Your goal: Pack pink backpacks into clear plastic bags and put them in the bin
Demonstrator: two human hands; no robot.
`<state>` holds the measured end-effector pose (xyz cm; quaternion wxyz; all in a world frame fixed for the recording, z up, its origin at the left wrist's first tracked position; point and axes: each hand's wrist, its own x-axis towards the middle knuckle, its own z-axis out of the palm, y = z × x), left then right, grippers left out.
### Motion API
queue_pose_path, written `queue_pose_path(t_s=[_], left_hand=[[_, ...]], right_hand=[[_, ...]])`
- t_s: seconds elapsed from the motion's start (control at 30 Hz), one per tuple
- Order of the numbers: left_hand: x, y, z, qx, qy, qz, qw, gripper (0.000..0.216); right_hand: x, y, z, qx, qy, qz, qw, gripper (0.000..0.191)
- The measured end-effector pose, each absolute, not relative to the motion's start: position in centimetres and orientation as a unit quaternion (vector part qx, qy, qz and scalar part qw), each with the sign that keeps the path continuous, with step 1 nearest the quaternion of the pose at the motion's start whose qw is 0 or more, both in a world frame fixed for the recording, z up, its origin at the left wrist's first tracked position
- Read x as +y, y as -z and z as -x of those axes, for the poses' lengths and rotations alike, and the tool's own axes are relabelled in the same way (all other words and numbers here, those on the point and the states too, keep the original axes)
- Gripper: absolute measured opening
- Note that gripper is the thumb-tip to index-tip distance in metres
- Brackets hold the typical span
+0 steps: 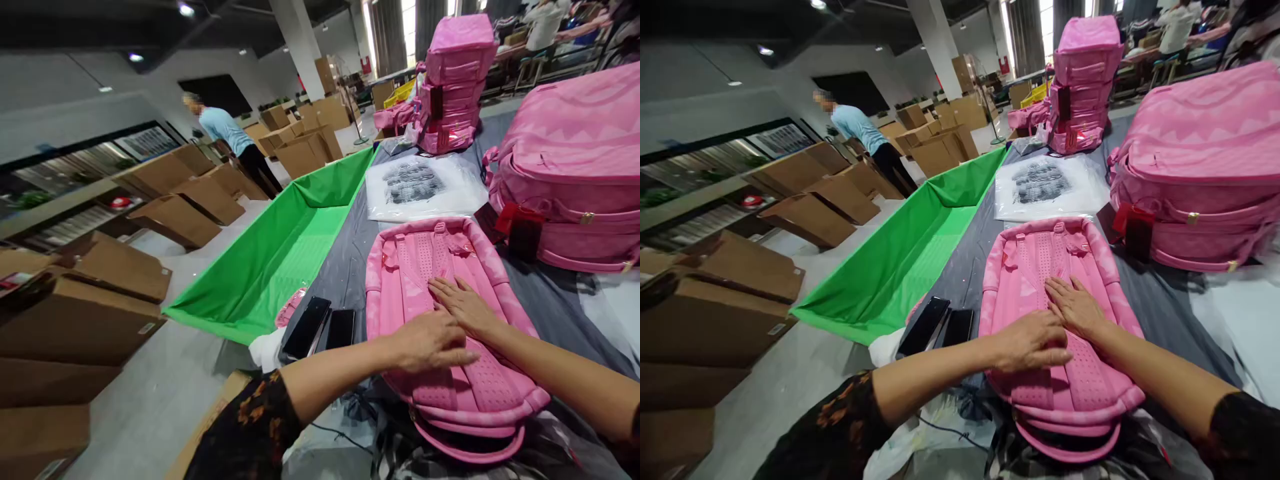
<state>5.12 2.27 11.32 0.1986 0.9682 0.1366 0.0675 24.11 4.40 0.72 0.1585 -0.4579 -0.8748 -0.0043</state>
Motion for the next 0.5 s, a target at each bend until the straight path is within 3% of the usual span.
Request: queue_pose_path(t_s=[0.13,0.23,0.33,0.4,0.5], left_hand=[[0.2,-7.7,-5.7,0.111,-0.037,-0.989,0.089,0.040],[0.8,-4.0,-6.3,0.073,-0.053,-0.993,0.072,0.034],[1.0,-1.6,-6.2,0.134,-0.115,-0.981,0.075,0.025],[0.7,-1.0,-6.0,0.232,-0.168,-0.955,0.075,0.019],[0.5,-0.9,-5.9,0.347,-0.225,-0.909,0.056,0.021]], right_hand=[[4.5,-0.6,-23.9,-0.855,0.038,0.472,0.209,0.045],[4.7,-2.0,-23.7,-0.819,0.050,0.491,0.291,0.042],[3.2,-5.2,-23.2,-0.833,0.032,0.419,0.361,0.036],[1.0,-7.5,-22.4,-0.905,-0.027,0.282,0.317,0.029],[-2.6,-9.0,-20.9,-0.977,-0.129,0.087,0.144,0.017]])
